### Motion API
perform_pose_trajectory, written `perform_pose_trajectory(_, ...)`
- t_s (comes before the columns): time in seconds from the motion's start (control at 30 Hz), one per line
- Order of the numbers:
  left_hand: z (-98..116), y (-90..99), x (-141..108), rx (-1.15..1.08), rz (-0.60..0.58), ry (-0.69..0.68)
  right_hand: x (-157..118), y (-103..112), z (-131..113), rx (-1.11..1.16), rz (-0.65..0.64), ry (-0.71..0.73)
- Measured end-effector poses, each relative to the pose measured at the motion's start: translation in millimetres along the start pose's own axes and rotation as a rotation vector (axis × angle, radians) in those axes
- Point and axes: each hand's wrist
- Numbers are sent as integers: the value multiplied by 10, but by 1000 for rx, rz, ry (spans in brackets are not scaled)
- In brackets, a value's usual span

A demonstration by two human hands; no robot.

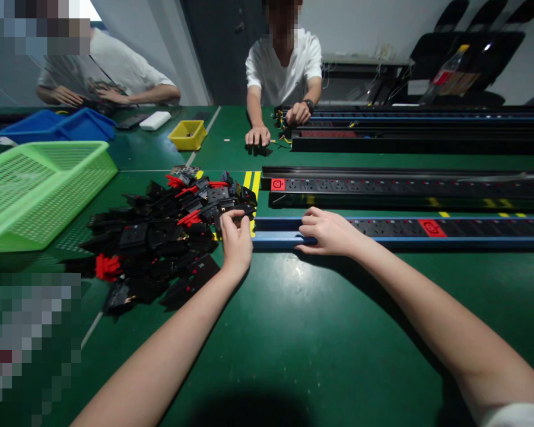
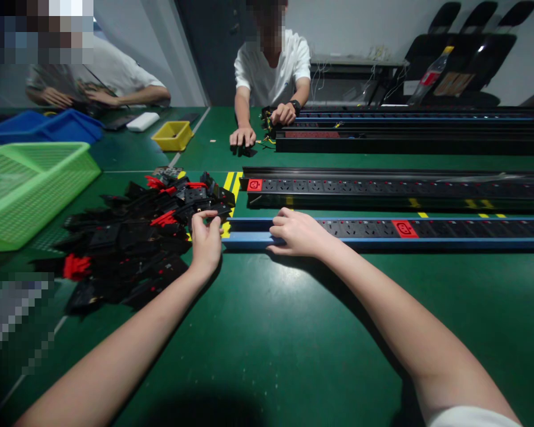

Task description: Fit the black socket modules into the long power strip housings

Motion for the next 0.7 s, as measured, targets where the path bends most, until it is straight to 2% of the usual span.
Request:
perform_pose_trajectory(0.33,77,42,14,-39,54,-58,-1,3,-10,0,-3,-4)
perform_pose_trajectory(0.5,102,25,25,-69,79,3,0,4,-11,0,-4,-7)
perform_pose_trajectory(0.63,41,18,37,-102,98,68,-2,7,-11,0,-4,-6)
perform_pose_trajectory(0.7,2,17,46,-116,105,54,-3,9,-11,1,-7,-5)
Point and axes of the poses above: each hand's wrist, its own x-axis towards the middle knuckle, its own y-axis out of the back of the hand, z = x × y, and after that the axes turned 1 degree about -x, right-handed
